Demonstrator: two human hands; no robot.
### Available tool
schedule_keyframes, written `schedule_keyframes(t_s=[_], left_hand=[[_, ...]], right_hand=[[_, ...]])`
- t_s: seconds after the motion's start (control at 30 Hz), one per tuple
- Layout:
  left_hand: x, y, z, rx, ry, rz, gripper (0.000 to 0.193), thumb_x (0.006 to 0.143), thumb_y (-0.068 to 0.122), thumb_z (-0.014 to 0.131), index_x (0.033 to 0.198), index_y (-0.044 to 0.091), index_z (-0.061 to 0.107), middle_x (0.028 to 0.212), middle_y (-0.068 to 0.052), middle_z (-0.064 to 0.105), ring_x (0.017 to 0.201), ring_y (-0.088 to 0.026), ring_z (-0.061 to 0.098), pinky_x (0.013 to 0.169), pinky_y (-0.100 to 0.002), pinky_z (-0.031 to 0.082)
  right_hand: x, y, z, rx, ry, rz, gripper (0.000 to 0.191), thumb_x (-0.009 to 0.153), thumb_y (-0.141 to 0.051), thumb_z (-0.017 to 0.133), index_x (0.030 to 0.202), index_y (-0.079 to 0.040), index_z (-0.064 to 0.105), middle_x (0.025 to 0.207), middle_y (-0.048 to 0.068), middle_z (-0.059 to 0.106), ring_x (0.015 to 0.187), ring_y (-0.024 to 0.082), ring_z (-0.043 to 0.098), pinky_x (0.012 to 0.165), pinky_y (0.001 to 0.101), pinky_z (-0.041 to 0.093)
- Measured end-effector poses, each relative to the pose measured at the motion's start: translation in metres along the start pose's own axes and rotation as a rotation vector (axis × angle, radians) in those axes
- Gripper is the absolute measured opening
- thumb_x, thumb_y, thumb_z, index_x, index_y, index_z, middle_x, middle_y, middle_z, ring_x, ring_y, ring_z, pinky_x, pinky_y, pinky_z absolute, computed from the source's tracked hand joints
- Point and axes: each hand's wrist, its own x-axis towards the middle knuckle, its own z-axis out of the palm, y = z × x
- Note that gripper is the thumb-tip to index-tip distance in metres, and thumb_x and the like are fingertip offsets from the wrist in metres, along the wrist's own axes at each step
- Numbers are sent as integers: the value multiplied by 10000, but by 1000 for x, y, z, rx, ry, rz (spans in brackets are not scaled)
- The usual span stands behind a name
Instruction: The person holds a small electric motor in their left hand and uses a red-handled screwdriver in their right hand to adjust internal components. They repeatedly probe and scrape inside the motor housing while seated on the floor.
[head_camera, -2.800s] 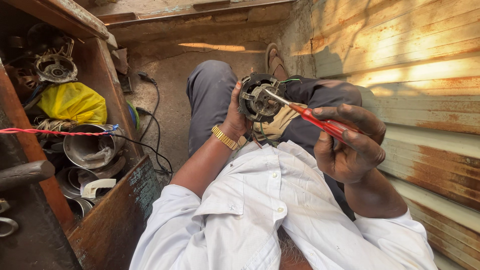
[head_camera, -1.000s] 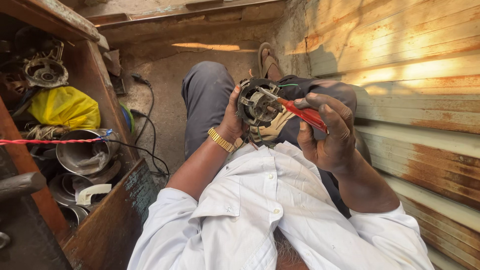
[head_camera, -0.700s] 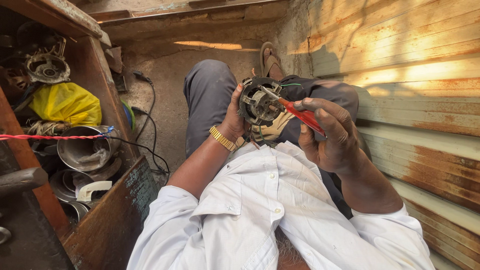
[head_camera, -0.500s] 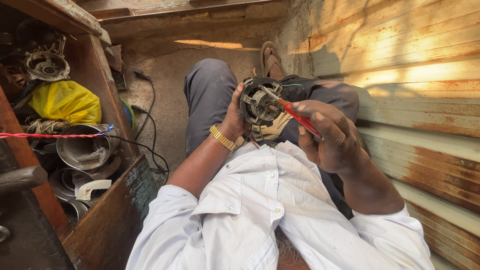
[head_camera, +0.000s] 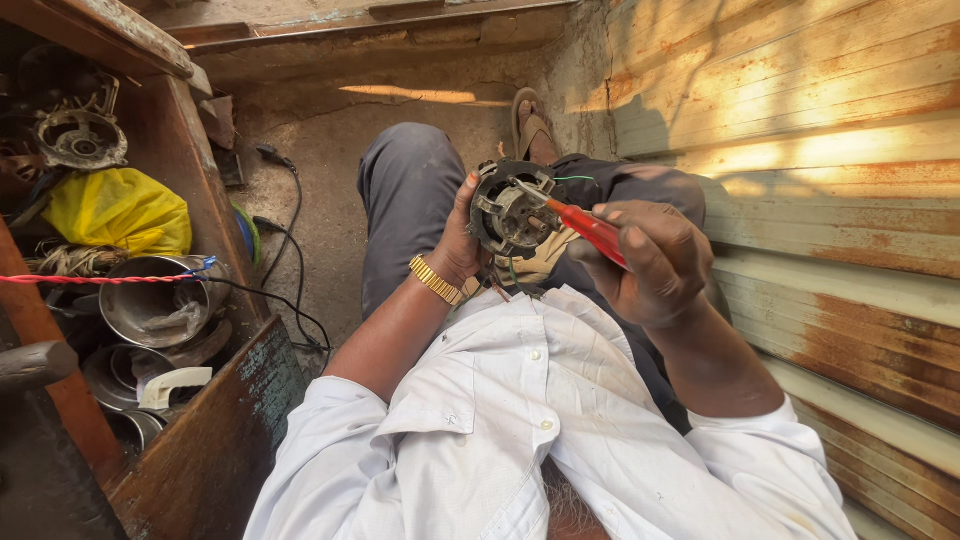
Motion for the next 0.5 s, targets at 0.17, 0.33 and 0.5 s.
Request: schedule_keyframes(t_s=[0.17, 0.33, 0.5], left_hand=[[-1, 6, 8, -33, -25, 7, 910, 871, 797, 480, 1403, 64, 563, 1342, -186, 652, 1205, -273, 674, 1014, -431, 595], [-1, 5, 8, -64, -41, -7, 904, 887, 789, 491, 1406, 53, 571, 1337, -169, 662, 1203, -263, 680, 1033, -426, 599], [2, 3, 5, -45, -7, 9, 887, 898, 779, 503, 1404, 54, 572, 1322, -173, 666, 1181, -265, 685, 1011, -426, 598]], right_hand=[[-4, -1, 1, 46, -18, 29, 660, 1061, -177, 582, 1621, -133, 234, 1226, 229, 590, 1118, 356, 664, 934, 478, 591], [-11, -1, 0, 165, 47, 64, 544, 1073, -150, 637, 1561, -148, 397, 1216, 125, 604, 1013, 294, 676, 859, 428, 598], [-8, 5, -1, -28, 104, 41, 608, 1029, -328, 692, 1550, -144, 440, 1127, 86, 570, 898, 237, 626, 774, 408, 549]])
